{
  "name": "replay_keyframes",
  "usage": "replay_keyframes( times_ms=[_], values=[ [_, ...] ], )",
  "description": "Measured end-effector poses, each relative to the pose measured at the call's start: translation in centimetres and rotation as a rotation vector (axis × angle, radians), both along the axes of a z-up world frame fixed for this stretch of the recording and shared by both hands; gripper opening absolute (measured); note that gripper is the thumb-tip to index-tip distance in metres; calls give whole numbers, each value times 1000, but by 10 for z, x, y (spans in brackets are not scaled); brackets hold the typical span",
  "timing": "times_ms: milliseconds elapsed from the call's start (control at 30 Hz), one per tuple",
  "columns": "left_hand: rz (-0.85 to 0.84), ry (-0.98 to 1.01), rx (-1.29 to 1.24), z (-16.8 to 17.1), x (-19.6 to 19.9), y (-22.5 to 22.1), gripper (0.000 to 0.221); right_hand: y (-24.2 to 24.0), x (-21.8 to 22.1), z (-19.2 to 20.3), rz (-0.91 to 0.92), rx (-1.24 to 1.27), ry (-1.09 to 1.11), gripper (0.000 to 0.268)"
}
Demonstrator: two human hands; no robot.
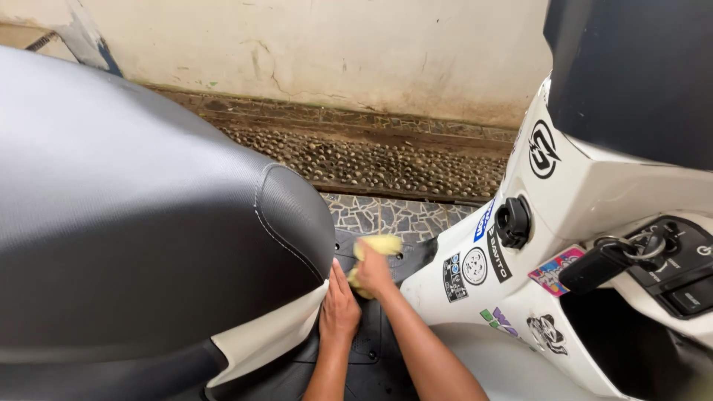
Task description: The person wipes the floorboard and front body panels of a white scooter using a yellow cloth. They then move to the rear side panel and the seat area, continuing to wipe the surfaces with the cloth.
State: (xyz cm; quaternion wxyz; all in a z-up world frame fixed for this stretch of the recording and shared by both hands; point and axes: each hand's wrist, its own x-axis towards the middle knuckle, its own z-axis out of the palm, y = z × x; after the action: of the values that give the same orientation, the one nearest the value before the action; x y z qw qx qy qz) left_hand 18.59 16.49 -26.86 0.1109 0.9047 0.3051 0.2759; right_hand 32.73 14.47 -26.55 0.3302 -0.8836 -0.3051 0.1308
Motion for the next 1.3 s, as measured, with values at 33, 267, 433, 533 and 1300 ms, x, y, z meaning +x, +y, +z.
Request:
replay_keyframes(
  times_ms=[33,267,433,533,1300],
  values=[
    [3,4,-1,-7,0,0,70,2,-14,14,3,-1,4,74],
    [-57,-44,-172,7,-38,-16,68,8,-53,62,380,109,107,52],
    [-80,64,-136,5,-53,-27,69,-14,-63,4,319,-99,-498,40],
    [-146,61,14,-12,-49,-23,68,-38,-65,-48,-95,-369,-855,32],
    [-193,444,-417,17,-138,-125,51,-215,-172,43,324,-103,124,45]
  ],
)
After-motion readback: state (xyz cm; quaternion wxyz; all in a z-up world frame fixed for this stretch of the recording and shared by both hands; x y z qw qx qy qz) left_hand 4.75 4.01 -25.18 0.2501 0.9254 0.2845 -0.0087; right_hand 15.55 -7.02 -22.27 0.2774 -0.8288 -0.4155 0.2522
